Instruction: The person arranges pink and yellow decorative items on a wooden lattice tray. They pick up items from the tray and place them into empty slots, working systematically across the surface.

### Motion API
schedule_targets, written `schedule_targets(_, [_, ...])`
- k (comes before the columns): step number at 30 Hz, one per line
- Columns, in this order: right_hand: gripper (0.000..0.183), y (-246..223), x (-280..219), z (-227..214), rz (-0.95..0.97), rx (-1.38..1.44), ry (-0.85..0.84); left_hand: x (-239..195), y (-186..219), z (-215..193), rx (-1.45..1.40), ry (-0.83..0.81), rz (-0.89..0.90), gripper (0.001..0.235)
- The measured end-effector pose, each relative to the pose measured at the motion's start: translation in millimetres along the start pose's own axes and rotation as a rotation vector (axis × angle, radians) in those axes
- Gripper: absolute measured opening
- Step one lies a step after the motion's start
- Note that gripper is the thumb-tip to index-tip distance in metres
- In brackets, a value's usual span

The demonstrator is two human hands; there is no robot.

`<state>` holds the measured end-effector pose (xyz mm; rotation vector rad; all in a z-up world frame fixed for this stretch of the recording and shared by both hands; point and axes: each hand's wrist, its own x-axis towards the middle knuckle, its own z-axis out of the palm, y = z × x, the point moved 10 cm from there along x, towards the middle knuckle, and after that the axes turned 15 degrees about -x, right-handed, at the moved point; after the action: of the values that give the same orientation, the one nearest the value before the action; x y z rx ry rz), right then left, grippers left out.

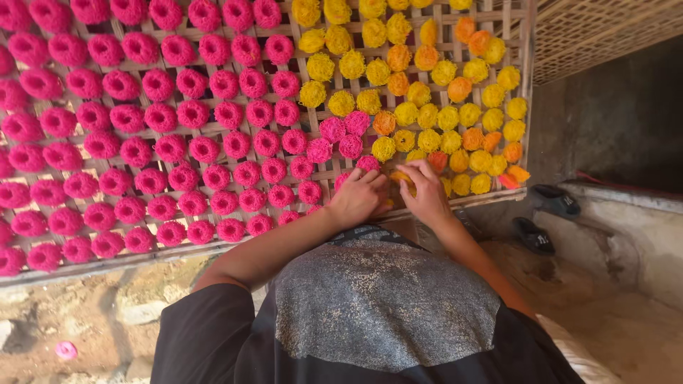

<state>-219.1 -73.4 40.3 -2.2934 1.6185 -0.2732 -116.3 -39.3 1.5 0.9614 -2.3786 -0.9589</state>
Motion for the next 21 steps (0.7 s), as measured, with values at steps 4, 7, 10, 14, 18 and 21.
schedule_targets(4, [0.032,1.9,-6.1,-9.1,0.095,0.029,0.159,-2.9,4.1,-33.0,-0.039,0.227,0.038,0.036])
schedule_targets(7, [0.025,14.8,-3.2,-5.4,0.096,0.066,0.172,-0.3,-3.3,-31.9,0.017,0.213,-0.014,0.031])
schedule_targets(10, [0.021,33.5,-2.6,6.3,0.113,0.097,0.164,-6.2,-2.1,-13.5,0.054,0.167,-0.042,0.029])
schedule_targets(14, [0.015,21.9,-15.4,13.6,-0.082,0.022,0.192,-13.5,16.3,19.2,0.059,0.105,0.071,0.034])
schedule_targets(18, [0.019,17.4,-25.9,6.5,-0.108,0.031,0.233,-26.0,13.3,33.9,0.024,0.025,0.065,0.049])
schedule_targets(21, [0.032,4.6,-21.9,2.9,-0.099,0.025,0.236,-46.7,-16.7,-11.1,0.101,0.263,-0.205,0.062])
